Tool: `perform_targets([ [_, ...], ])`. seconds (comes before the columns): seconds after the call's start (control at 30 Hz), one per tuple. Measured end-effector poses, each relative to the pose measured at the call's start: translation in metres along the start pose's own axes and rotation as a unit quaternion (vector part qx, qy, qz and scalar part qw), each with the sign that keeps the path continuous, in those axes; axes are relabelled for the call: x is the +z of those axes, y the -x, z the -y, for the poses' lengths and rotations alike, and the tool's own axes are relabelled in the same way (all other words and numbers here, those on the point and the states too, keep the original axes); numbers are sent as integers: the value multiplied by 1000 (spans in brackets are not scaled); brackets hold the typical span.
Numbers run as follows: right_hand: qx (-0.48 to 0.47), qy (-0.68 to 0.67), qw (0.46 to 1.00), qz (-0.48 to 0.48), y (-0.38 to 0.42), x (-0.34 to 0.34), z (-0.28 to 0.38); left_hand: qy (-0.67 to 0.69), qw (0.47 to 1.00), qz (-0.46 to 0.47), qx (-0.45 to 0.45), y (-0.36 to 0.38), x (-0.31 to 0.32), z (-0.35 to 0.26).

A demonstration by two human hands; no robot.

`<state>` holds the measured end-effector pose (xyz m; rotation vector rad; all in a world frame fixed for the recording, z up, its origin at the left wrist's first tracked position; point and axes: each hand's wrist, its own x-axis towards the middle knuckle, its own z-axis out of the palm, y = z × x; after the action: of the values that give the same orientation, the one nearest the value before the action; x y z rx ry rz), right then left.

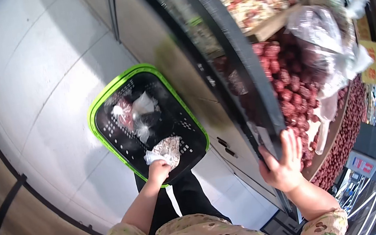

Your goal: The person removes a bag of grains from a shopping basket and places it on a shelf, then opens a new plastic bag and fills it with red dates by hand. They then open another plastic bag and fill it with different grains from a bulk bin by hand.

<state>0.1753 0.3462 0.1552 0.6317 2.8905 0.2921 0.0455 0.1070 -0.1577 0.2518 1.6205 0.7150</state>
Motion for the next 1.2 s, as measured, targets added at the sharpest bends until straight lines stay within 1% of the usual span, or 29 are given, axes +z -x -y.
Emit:
perform_targets([
  [0.07,-4,-5,1000,-10,5,-1,-2,11,1000,17,8,28,-9,-24],
  [0.1,-3,-19,1000,-16,5,-5,-3,22,999,7,31,39,-10,-29],
  [0.13,-1,-26,999,-24,6,-4,-4,23,999,22,40,52,-17,-42],
  [0.2,-22,-33,999,-17,10,-4,-8,84,995,48,25,88,-34,-78],
  [0.27,-20,-49,998,-22,12,-8,-10,120,990,70,31,109,-46,-96],
  [0.3,-16,-67,998,-13,12,-13,-11,115,991,60,25,133,-55,-128],
  [0.37,-12,-93,996,4,13,-20,-12,141,985,65,79,165,-70,-169],
  [0.43,-12,-89,996,-14,16,-18,-12,137,983,60,110,198,-86,-213],
  [0.5,-20,-90,995,-24,16,-20,-13,177,965,65,183,227,-98,-253],
  [0.53,-19,-88,996,-25,18,-19,-13,167,965,65,193,241,-103,-272],
  [0.63,-19,-86,995,-37,19,-23,-14,204,932,24,299,265,-114,-324],
  [0.73,-23,-83,996,-40,21,-27,-15,227,888,12,399,266,-115,-387],
  [0.8,-19,-80,996,-44,22,-26,-16,233,869,-7,437,251,-114,-430],
  [0.87,-15,-96,994,-45,23,-27,-14,234,865,-14,444,232,-109,-473],
  [0.97,-13,-86,995,-52,23,-21,-16,182,860,-12,477,177,-101,-513],
  [1.0,-14,-71,996,-58,23,-17,-15,168,862,-15,479,160,-97,-519],
  [1.03,-4,-85,995,-43,22,-22,-14,147,875,-23,460,145,-94,-523],
  [1.07,0,-105,993,-61,21,-23,-14,126,890,-31,437,128,-92,-522],
  [1.13,-4,-93,993,-76,21,-15,-14,78,907,-11,413,76,-93,-504],
  [1.2,4,-94,993,-66,19,-15,-13,2,906,-15,423,72,-95,-481],
])
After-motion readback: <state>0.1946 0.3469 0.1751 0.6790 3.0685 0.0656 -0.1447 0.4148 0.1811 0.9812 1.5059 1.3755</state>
